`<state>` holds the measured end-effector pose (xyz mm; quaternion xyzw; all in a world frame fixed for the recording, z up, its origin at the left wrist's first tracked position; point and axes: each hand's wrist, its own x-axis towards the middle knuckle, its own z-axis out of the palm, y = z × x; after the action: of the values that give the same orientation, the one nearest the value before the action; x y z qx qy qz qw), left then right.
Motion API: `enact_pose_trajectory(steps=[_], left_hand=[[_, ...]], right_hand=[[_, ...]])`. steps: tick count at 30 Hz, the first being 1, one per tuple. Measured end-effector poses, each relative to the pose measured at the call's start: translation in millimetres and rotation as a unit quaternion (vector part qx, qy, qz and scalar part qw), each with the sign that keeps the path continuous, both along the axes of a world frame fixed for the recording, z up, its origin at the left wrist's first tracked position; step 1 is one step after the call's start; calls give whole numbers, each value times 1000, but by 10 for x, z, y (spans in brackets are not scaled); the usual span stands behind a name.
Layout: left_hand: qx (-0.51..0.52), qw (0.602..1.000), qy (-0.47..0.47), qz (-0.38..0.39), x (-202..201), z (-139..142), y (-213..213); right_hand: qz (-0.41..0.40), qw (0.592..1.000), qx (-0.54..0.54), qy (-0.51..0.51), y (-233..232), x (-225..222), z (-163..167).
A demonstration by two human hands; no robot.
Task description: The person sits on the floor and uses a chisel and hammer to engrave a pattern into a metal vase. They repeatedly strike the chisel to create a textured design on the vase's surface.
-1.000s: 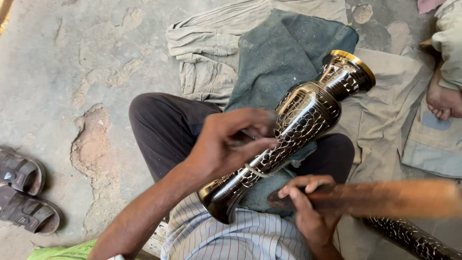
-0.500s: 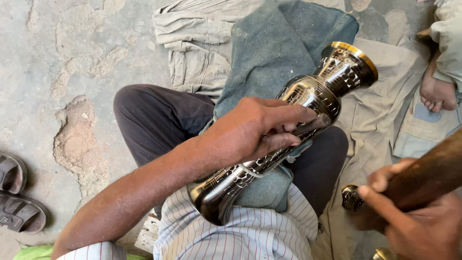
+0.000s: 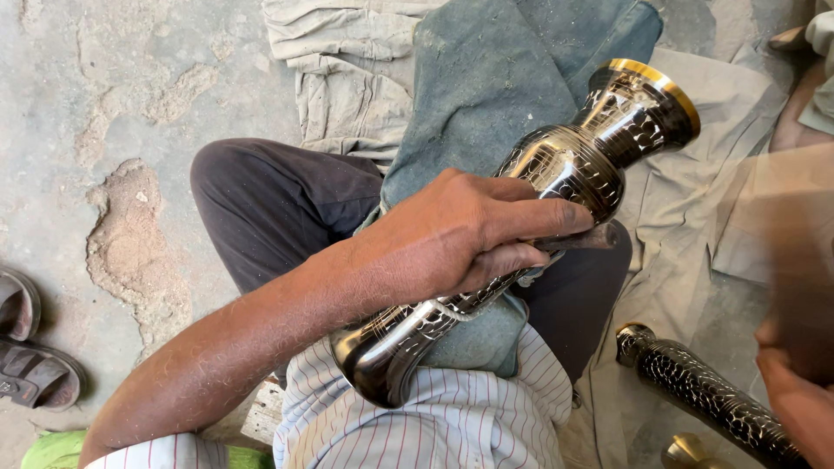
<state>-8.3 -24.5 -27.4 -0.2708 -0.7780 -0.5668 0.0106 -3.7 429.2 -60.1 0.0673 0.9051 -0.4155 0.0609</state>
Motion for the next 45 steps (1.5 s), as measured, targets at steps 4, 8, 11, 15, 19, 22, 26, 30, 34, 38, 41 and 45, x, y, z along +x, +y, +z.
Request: enact_pose_trajectory(steps=[4, 8, 11, 15, 19, 22, 26, 30, 34, 38, 41, 45], left_hand=[[-3, 1000, -2, -8, 5, 5, -1], [4, 1000, 9, -12, 13, 14, -23], [4, 1000, -15, -16, 8, 10, -27], [15, 1000, 10, -11, -10, -9, -4], [-7, 1000, -4, -15, -20, -16, -7], [5, 1000, 8, -23, -30, -15, -25], [19, 999, -1, -28, -18, -12, -49], [28, 999, 20, -27, -9, 0, -44], [18, 1000, 10, -3, -54, 23, 5], [-13, 999, -6, -33, -82, 50, 19], [-19, 1000, 7, -22, -76, 57, 31], [-5, 1000, 16, -27, -101, 36, 28]], right_hand=[[-8, 998, 53, -31, 264, 0, -123], [-12, 995, 83, -61, 551, 44, -287], [-88, 992, 14, -90, 731, -65, -381], [-530, 712, -434, -156, 765, -288, -354], [-23, 990, 108, -82, 522, -46, -65], [85, 981, 173, -5, 227, 137, 123], [86, 990, 105, 28, -35, 142, 241], [126, 975, 172, 57, 80, 178, 196], [81, 990, 115, -15, 451, 193, 87], [148, 955, 254, 26, 551, 75, -39], [105, 951, 290, -15, 391, 56, -7], [75, 974, 211, -12, 133, 126, 143]])
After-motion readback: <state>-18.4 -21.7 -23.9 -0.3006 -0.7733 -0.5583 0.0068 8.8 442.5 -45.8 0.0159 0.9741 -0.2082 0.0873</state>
